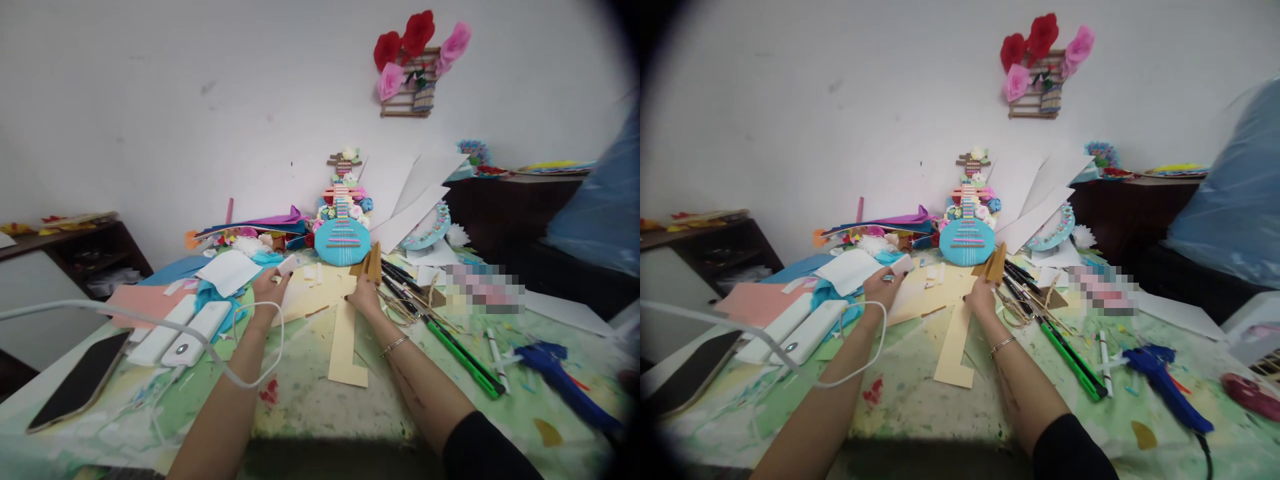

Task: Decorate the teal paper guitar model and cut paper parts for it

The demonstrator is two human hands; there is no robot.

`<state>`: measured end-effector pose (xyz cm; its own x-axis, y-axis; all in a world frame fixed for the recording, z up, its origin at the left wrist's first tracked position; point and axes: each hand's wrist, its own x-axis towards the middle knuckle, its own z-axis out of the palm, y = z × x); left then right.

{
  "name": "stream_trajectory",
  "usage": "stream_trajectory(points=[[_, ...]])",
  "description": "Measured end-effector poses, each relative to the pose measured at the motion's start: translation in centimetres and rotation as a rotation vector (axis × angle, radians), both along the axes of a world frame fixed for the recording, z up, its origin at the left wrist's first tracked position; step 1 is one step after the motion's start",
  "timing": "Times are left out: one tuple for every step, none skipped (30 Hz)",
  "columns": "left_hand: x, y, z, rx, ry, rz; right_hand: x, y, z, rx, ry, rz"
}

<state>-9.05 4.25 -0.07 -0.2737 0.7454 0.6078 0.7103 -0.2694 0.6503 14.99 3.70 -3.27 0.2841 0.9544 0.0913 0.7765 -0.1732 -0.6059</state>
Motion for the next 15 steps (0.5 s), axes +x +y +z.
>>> stream_trajectory(points=[[0.1, -0.1, 0.2, -0.033, -0.067, 0.019, -0.3, 0.1, -0.1, -0.008, -0.008, 0.007], [0.1, -0.3, 0.5, -0.057, -0.128, 0.023, -0.6, 0.1, -0.3, -0.012, -0.014, 0.014], [0.2, -0.4, 0.6, -0.068, -0.183, 0.012, -0.8, 0.1, -0.3, -0.013, -0.019, 0.019], [0.2, -0.4, 0.8, -0.071, -0.238, -0.008, -0.9, 0.0, -0.4, -0.01, -0.025, 0.019], [0.3, -0.5, 0.8, -0.068, -0.295, -0.035, -1.1, -0.1, -0.4, -0.007, -0.03, 0.014], [0.3, -0.5, 0.8, -0.059, -0.355, -0.061, -1.2, -0.2, -0.4, -0.003, -0.035, 0.009], [0.3, -0.4, 0.8, -0.047, -0.409, -0.083, -1.3, -0.3, -0.4, -0.002, -0.037, 0.003], [0.3, -0.4, 0.7, -0.032, -0.452, -0.103, -1.4, -0.4, -0.4, -0.004, -0.035, 0.0], [0.3, -0.4, 0.7, -0.016, -0.481, -0.119, -1.5, -0.4, -0.4, -0.01, -0.028, 0.0], [0.2, -0.3, 0.6, 0.001, -0.494, -0.131, -1.6, -0.3, -0.3, -0.018, -0.015, 0.001], [0.2, -0.3, 0.5, 0.015, -0.493, -0.14, -1.6, -0.2, -0.3, -0.025, 0.003, 0.0], [0.2, -0.2, 0.4, 0.024, -0.488, -0.146, -1.6, -0.1, -0.3, -0.034, 0.026, -0.003], [0.2, -0.2, 0.4, 0.027, -0.489, -0.148, -1.5, 0.1, -0.3, -0.042, 0.054, -0.009], [0.1, -0.1, 0.3, 0.026, -0.497, -0.146, -1.3, 0.2, -0.4, -0.048, 0.083, -0.016], [0.1, -0.1, 0.3, 0.022, -0.514, -0.147, -1.1, 0.4, -0.5, -0.053, 0.116, -0.023]])
